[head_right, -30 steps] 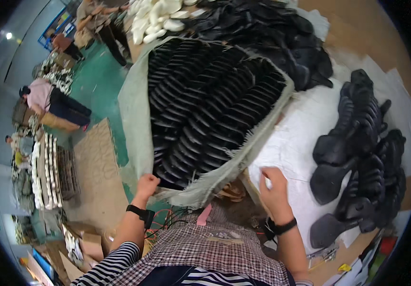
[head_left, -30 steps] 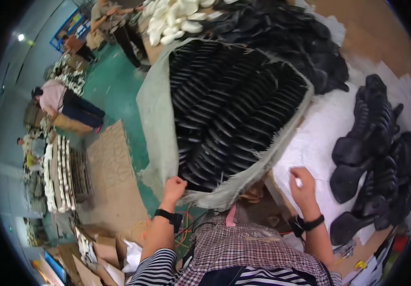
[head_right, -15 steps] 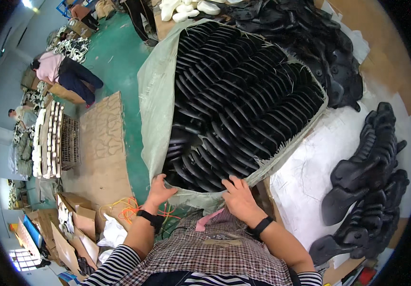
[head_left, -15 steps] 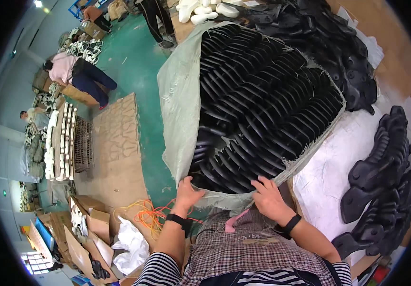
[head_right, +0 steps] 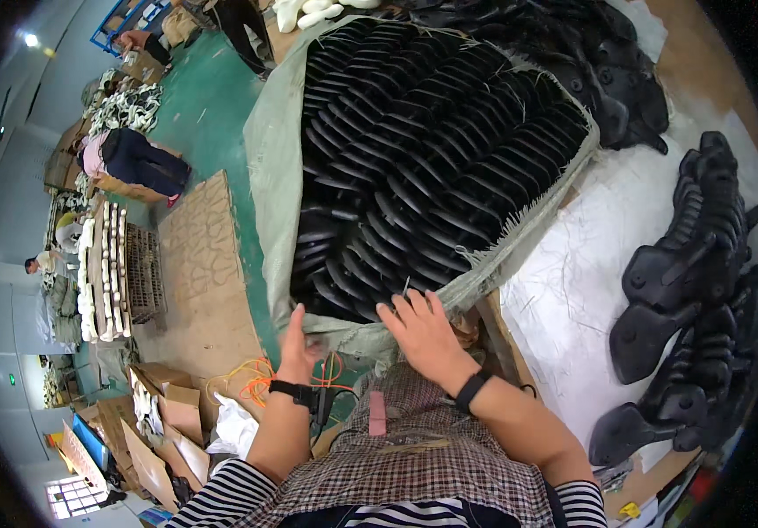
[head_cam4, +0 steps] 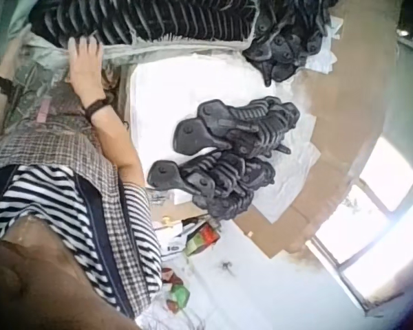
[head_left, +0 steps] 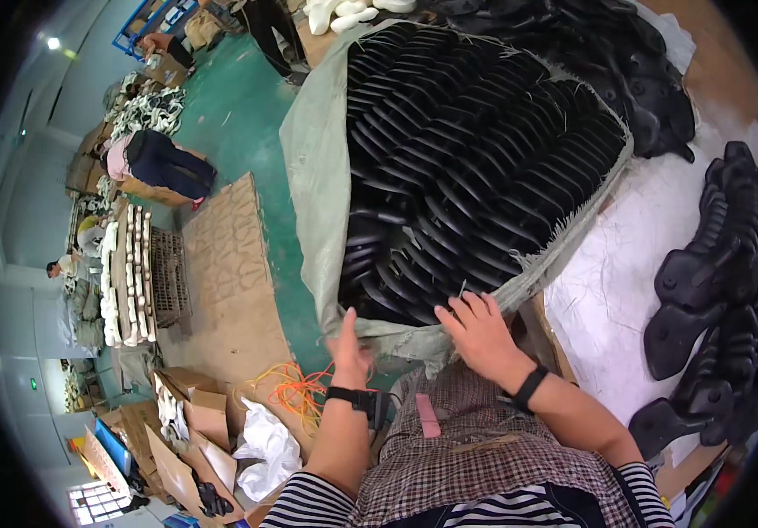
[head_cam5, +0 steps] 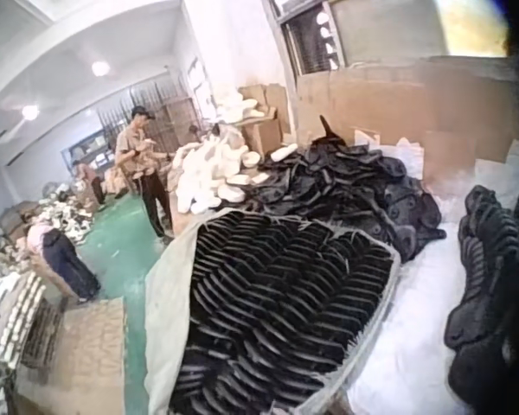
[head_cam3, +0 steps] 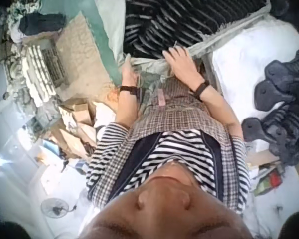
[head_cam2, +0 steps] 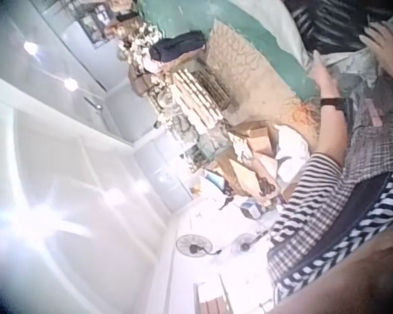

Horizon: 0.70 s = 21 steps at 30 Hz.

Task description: The person unpacks a large sack of black plastic parts using a utility knife. They pick up the parts one by one and spray them with a handheld spray gun, rotating each piece to cover all sides. The treated parts are placed on a table next to the sack.

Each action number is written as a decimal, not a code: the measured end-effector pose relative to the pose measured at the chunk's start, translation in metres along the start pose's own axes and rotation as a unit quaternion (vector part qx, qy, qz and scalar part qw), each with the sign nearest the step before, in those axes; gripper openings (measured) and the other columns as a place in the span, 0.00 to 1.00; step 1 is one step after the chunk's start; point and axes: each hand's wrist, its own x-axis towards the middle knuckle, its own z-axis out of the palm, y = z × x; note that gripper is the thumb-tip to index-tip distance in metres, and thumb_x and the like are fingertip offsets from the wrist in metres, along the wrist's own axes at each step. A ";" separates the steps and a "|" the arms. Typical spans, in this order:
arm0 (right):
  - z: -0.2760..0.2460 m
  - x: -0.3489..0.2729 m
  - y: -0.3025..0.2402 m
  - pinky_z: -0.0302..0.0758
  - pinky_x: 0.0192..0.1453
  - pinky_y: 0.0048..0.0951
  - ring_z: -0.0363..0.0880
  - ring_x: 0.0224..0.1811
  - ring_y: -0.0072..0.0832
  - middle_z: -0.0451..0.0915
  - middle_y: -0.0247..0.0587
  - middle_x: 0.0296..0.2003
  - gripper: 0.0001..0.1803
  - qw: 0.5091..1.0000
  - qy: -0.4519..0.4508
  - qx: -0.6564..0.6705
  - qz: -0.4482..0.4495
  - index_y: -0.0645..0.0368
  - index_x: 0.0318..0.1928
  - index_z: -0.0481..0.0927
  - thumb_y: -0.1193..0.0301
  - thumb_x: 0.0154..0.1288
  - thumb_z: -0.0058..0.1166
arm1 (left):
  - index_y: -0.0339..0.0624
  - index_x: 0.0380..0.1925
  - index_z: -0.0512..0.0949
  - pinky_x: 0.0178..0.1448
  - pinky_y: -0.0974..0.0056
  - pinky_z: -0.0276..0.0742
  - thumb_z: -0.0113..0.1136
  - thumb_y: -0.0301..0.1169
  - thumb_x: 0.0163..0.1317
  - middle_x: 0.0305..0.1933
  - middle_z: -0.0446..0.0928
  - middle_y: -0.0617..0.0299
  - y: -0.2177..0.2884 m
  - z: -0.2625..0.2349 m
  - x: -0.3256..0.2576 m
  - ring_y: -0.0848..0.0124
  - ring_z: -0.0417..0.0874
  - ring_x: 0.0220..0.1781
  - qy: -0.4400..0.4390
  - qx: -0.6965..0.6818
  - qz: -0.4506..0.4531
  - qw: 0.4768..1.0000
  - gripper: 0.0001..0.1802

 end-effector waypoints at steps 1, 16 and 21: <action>0.009 0.003 0.004 0.64 0.56 0.43 0.68 0.47 0.38 0.71 0.42 0.38 0.18 1.000 -0.019 -0.010 -0.004 0.60 0.47 0.74 0.74 0.54 0.48 | 0.42 0.48 0.69 0.51 0.51 0.74 0.65 0.48 0.53 0.51 0.73 0.52 0.009 0.019 -0.016 0.58 0.78 0.48 0.078 0.070 -0.125 0.987 0.29; 0.025 -0.018 -0.017 0.74 0.40 0.35 0.74 0.36 0.33 0.73 0.38 0.28 0.04 0.981 -0.173 0.077 -0.040 0.57 0.25 0.76 0.71 0.52 0.52 | 0.38 0.24 0.68 0.44 0.53 0.75 0.45 0.16 0.38 0.31 0.69 0.56 -0.046 0.001 -0.039 0.59 0.74 0.34 -0.096 -0.205 -0.096 0.969 0.10; 0.032 0.041 -0.042 0.77 0.29 0.36 0.79 0.26 0.39 0.74 0.43 0.26 0.08 0.988 -0.148 0.029 -0.016 0.59 0.26 0.75 0.68 0.52 0.56 | 0.28 0.41 0.71 0.60 0.47 0.70 0.42 0.15 0.43 0.45 0.74 0.45 -0.081 -0.016 -0.003 0.50 0.76 0.51 -0.106 -0.298 -0.133 0.939 0.20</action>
